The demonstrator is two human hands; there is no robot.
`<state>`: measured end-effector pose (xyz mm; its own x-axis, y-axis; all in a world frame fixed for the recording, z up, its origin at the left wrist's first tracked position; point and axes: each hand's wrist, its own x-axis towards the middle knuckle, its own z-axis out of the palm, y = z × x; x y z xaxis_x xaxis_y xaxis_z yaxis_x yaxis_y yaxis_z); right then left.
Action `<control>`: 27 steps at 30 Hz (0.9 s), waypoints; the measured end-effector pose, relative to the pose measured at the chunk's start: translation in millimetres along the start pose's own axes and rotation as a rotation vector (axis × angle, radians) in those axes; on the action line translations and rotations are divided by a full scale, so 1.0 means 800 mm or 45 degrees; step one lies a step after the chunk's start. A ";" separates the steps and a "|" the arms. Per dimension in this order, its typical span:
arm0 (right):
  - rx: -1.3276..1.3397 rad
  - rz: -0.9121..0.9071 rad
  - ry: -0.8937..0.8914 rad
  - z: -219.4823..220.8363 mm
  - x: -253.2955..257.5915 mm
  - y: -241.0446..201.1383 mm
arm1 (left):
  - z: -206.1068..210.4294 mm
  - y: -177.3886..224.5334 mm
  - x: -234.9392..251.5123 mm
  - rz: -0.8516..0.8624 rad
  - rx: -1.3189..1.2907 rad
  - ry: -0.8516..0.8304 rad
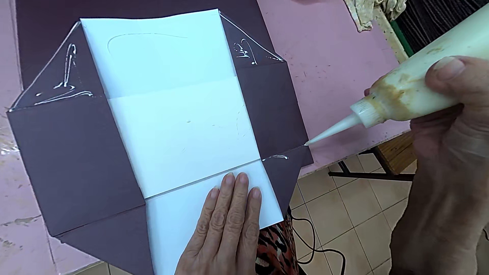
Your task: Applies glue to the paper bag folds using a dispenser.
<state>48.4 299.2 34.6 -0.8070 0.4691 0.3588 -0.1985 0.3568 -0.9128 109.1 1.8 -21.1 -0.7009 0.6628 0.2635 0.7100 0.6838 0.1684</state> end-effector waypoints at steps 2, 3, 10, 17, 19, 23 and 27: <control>-0.010 -0.013 0.014 -0.003 0.004 0.001 | 0.000 0.000 0.000 -0.006 -0.001 0.003; 0.000 -0.026 0.019 -0.003 0.004 0.001 | 0.000 0.000 0.000 -0.007 0.000 -0.002; 0.095 -0.052 -0.029 0.002 -0.013 0.001 | -0.001 0.000 -0.001 -0.004 -0.011 -0.012; 0.250 -0.089 -0.220 -0.011 -0.060 0.001 | 0.001 0.001 -0.001 -0.011 -0.028 0.024; 0.270 -0.095 -0.234 -0.011 -0.066 0.000 | 0.001 0.001 -0.002 -0.010 -0.041 0.024; 0.157 -0.148 -0.244 -0.016 -0.077 0.003 | -0.001 0.000 -0.001 -0.018 -0.062 0.024; 0.255 -0.085 -0.364 -0.026 -0.091 0.004 | 0.000 0.000 -0.002 -0.011 -0.061 0.026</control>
<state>118.3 282.6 9.6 -0.9060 0.1948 0.3758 -0.3383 0.2005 -0.9194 110.1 1.0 -21.0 -0.7059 0.6501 0.2811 0.7066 0.6739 0.2158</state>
